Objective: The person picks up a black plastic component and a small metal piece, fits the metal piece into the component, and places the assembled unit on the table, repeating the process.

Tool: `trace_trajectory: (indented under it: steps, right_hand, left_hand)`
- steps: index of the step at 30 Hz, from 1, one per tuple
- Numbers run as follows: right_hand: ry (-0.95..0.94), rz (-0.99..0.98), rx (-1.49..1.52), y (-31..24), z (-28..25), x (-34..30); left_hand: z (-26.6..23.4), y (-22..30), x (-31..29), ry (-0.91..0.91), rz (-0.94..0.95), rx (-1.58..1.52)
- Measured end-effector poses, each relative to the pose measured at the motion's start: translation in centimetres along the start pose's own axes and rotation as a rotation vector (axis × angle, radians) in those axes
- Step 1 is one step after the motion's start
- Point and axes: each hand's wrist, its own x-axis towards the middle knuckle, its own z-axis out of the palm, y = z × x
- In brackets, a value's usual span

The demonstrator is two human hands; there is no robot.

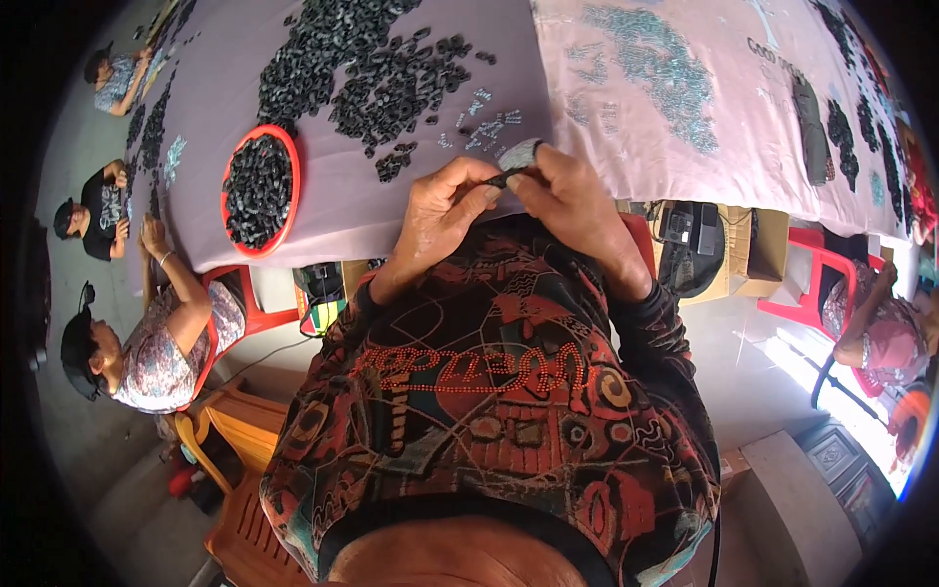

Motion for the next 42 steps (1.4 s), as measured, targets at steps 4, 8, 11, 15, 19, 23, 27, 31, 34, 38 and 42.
trace_trajectory:
  steps: [4,8,11,15,19,23,27,31,34,38,42]
  right_hand:
    - [-0.035,-0.188,-0.35,-0.1,-0.2,0.2]
    - [-0.085,-0.149,-0.316,0.5,-0.2,0.1]
    - [-0.126,-0.155,-0.251,1.1,0.0,0.5]
    - [-0.168,-0.139,-0.242,1.7,0.2,0.6]
    - [-0.103,-0.181,-0.374,2.2,0.9,0.6]
    - [-0.062,-0.21,-0.459,3.1,1.7,0.8]
    - [-0.077,-0.246,-0.566,3.7,1.9,0.8]
    - [0.008,-0.175,-0.679,3.6,2.6,0.5]
    - [0.06,-0.198,-0.652,3.5,2.8,0.1]
    - [0.057,-0.23,-0.685,3.6,3.5,-0.2]
    - [0.185,-0.047,-0.668,3.6,5.3,-0.8]
  left_hand:
    - [0.0,0.0,0.0,-0.011,-0.011,0.095]
    - [-0.2,-0.5,0.1,-0.045,-0.041,0.05]
    - [-0.5,-1.1,0.1,-0.089,-0.04,0.025]
    - [-0.7,-1.9,0.0,-0.103,-0.066,0.031]
    - [-0.2,-2.9,0.1,-0.04,-0.055,0.051]
    - [0.2,-3.7,0.2,0.009,-0.044,0.037]
    - [0.7,-4.0,0.3,0.052,-0.04,0.03]
    - [1.8,-4.1,0.2,0.096,-0.169,-0.073]
    - [2.3,-4.3,0.2,0.131,-0.142,-0.149]
    - [1.8,-4.7,0.4,0.113,-0.185,-0.244]
    - [1.6,-4.8,0.2,0.071,-0.256,-0.301]
